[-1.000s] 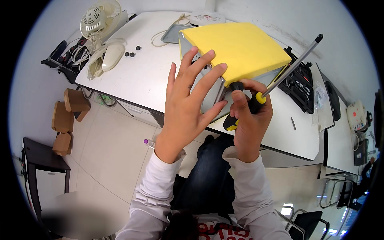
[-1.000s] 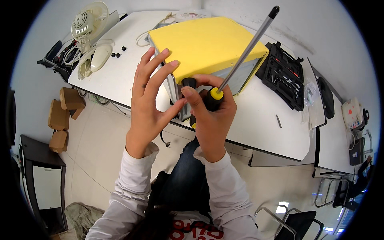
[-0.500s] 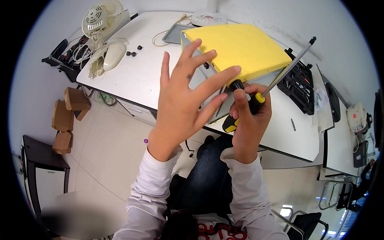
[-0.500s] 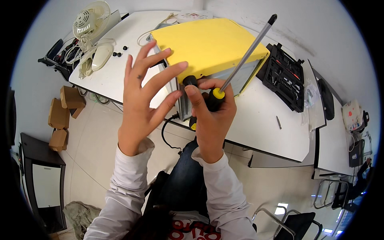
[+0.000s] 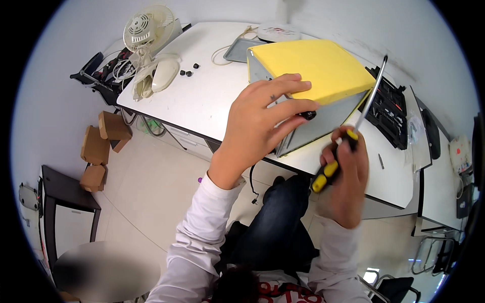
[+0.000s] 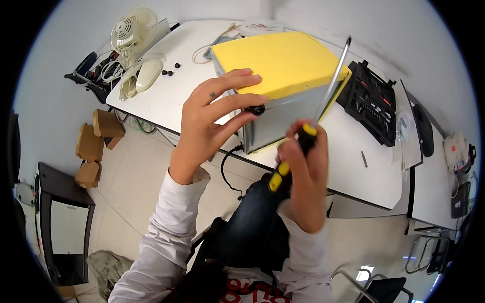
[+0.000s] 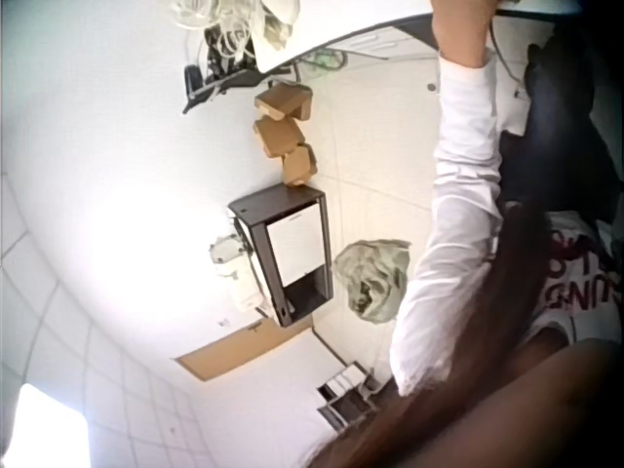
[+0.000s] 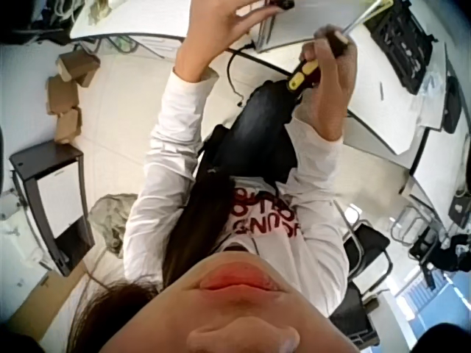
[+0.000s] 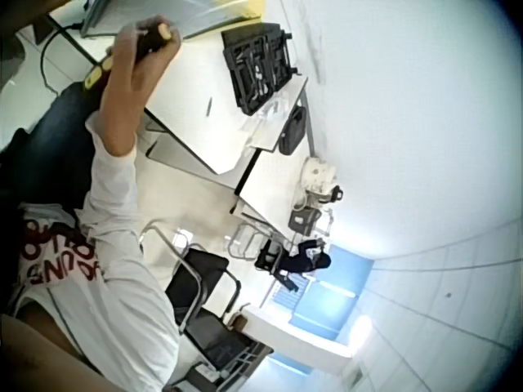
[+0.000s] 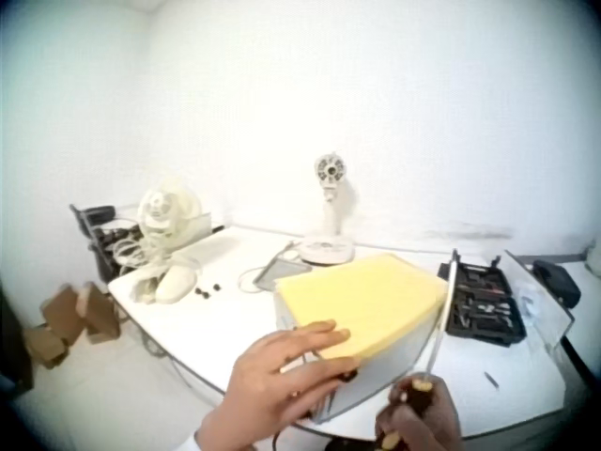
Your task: The person uses a screwdriver to tighten screws on a yellow toaster, securing its casing. They rotate the toaster to access different screw locations and continue tightening until the casing is fully assembled.
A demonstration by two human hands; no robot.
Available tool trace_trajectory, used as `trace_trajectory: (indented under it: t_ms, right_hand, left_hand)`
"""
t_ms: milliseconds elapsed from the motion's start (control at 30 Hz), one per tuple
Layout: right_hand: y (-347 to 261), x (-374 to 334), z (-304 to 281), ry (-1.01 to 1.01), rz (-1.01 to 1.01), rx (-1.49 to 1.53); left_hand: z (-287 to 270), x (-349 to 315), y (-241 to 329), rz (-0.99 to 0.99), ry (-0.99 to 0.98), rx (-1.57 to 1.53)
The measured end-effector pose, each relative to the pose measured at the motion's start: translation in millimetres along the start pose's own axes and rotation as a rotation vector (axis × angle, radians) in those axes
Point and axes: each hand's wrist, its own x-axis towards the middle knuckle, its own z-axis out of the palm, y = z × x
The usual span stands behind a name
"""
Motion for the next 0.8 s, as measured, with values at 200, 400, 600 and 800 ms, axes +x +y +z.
trace_trajectory:
  t_ms: [200, 400, 600, 800]
  right_hand:
    - [-58, -76, -84, -0.183, 0.247, -0.428]
    - [-71, -122, -115, -0.163, -0.148, -1.027]
    - [-65, -103, -88, -0.088, -0.515, -1.255]
    - [-51, -91, -74, -0.030, -0.548, -1.191]
  left_hand:
    - [2, 1, 4, -0.051, 0.004, -0.052]
    - [7, 2, 8, -0.059, 0.025, -0.037]
    - [9, 0, 10, -0.094, 0.045, -0.037]
    - [8, 1, 9, -0.075, 0.038, -0.020]
